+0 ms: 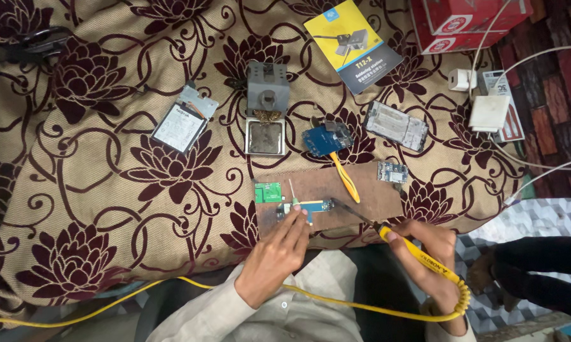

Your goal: The person uses a soldering iron to apply heat to components on a small blue circuit board. They hold the board steady with one hand while manipulating the soldering iron with the other, working on different areas of the board.

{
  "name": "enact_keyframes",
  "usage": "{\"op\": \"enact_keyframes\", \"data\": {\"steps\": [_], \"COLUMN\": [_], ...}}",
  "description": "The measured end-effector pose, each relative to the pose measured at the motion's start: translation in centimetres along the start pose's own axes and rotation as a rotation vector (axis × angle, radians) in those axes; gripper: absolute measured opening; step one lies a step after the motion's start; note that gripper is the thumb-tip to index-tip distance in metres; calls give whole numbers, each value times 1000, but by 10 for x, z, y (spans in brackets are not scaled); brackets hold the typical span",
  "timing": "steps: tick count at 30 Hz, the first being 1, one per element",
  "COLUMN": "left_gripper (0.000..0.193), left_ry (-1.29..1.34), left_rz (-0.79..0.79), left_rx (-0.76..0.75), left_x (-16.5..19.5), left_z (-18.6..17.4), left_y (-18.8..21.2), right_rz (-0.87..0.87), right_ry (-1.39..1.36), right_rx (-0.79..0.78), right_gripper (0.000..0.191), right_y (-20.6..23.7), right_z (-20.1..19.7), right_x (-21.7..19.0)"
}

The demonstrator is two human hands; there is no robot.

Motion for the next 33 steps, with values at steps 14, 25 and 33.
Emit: {"op": "enact_keyframes", "data": {"steps": [14,25,33], "left_gripper": [58,53,47], "left_ry": [78,104,92], "left_rz": [-76,-104,-133], "left_rx": [1,-50,-17], "left_x": [-2,-9,-17], "left_z": [-1,0,-13], "left_y": [4,8,3], "right_rz": [0,11,30], "right_ry": [-5,-34,-10], "right_rx": [-4,-33,-39], "right_gripper": [8,8,10], "right_y": [1,1,3], "right_z": [2,2,5], "right_x": [-17,-13,-9]}}
Point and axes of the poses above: each hand's wrist, its own y-axis away from the middle knuckle, its own z-axis out of the palm, x = y × z, the point moved 10 cm from there along -y, towards the middle knuckle
